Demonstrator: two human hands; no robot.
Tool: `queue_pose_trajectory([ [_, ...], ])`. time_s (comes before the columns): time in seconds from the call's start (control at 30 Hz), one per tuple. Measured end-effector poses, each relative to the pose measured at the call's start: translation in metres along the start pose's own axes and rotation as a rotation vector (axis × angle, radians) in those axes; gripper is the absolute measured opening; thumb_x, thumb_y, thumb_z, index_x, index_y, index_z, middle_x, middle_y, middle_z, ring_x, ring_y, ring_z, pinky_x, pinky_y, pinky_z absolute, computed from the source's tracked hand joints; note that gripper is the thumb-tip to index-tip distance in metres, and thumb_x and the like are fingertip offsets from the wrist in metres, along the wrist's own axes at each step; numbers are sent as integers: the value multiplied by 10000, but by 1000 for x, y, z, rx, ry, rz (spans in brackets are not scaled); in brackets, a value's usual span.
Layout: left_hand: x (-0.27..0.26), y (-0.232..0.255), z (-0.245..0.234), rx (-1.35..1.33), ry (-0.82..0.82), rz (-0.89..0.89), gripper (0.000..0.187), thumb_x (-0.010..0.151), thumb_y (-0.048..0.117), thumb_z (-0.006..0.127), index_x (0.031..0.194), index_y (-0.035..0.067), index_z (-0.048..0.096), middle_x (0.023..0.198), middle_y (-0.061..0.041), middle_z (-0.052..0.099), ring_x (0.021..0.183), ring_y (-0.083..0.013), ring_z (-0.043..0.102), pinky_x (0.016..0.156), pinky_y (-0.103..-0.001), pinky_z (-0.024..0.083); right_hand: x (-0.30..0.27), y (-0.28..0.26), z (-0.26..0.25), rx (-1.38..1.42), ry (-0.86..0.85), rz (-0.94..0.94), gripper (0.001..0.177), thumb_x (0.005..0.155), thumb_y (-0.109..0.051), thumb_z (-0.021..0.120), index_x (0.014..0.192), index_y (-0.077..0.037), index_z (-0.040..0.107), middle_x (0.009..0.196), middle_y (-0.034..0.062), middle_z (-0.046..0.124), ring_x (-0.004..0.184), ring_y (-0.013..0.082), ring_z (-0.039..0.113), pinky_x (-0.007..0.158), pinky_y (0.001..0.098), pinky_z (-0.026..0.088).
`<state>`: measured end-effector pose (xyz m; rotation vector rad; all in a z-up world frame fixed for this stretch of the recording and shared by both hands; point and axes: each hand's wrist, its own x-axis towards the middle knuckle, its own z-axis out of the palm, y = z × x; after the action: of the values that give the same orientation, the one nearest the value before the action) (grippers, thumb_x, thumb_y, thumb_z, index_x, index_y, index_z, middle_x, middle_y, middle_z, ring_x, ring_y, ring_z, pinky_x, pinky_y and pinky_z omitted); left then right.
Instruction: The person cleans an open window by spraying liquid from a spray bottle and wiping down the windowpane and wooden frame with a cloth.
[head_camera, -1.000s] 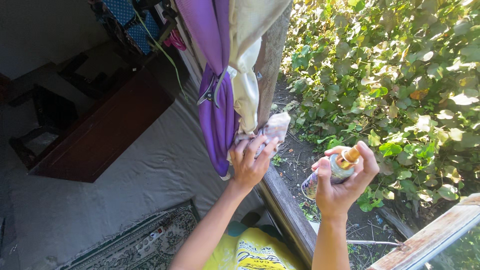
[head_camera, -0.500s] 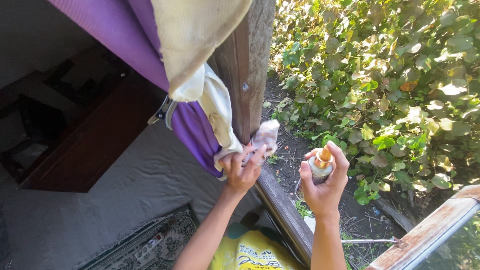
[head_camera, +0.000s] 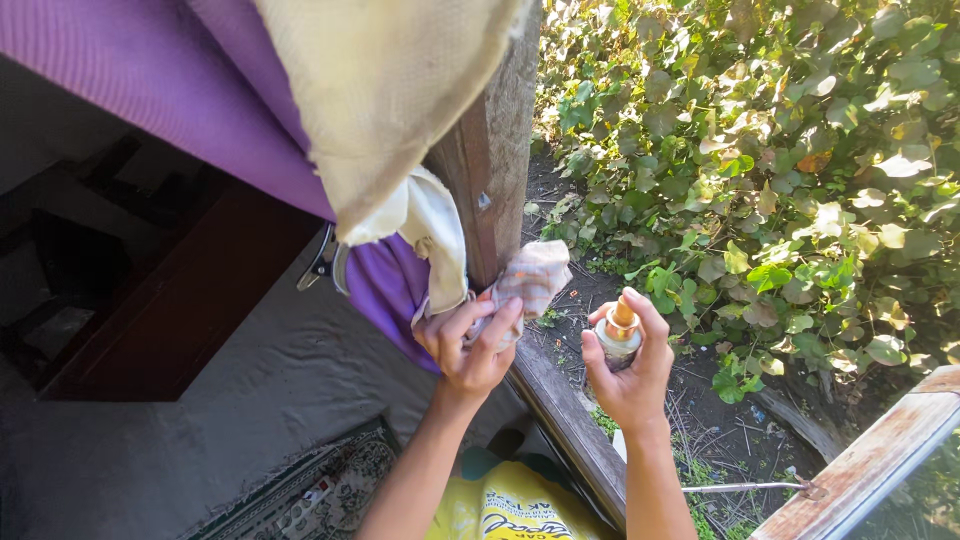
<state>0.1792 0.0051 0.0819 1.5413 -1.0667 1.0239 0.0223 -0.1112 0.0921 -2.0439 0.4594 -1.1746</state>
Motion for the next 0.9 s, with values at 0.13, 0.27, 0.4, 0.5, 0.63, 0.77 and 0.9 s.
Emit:
queue_pose_trajectory([
  [0.13,0,-8,2,2,55,72,298,876,118,837,1130,238,738,1131,36,542,1024,-184,531,918,-381,434,-3,7,8,-14,-32,-27,659,931,-20,723,1489,-97,380,1055,113,688,897,134,661,798,285,546],
  [0.27,22,2,-13,-65,-119,178,311,901,105,874,1171,211,761,1172,37,575,1059,-176,534,955,-321,473,-2,13,12,56,-38,4,643,936,-28,722,1481,-107,390,1055,102,697,844,121,654,757,272,542],
  [0.4,33,18,-22,-92,-142,282,337,886,191,862,1202,247,759,1177,89,596,1036,-128,564,872,-302,463,-9,15,17,-54,66,-99,692,925,-16,685,1516,-113,339,1228,214,579,1062,244,630,939,360,518],
  [0.5,17,8,-6,-39,-109,78,322,907,124,878,1178,223,735,1144,82,625,951,-127,600,801,-336,444,-12,17,14,130,58,-11,684,977,-5,663,1540,-141,299,1203,191,573,950,197,631,823,318,549],
  [0.63,-46,-5,4,-16,-169,-34,374,853,105,831,1204,215,765,1066,48,631,861,-164,609,761,-345,465,-13,24,14,231,31,48,675,990,24,630,1535,-159,276,1125,157,609,797,145,644,688,281,574],
  [0.77,-95,-9,12,-10,-305,-135,405,815,123,839,1197,232,761,1015,16,613,859,-182,632,741,-362,463,-14,27,10,222,19,55,677,985,33,633,1530,-155,278,1131,159,611,792,142,649,679,274,569],
  [0.9,-86,-7,13,-48,-302,-192,415,795,120,849,1191,221,771,1002,23,601,850,-198,614,730,-377,462,-14,26,6,179,8,63,677,958,43,649,1515,-141,312,1099,149,632,789,128,648,678,266,562],
])
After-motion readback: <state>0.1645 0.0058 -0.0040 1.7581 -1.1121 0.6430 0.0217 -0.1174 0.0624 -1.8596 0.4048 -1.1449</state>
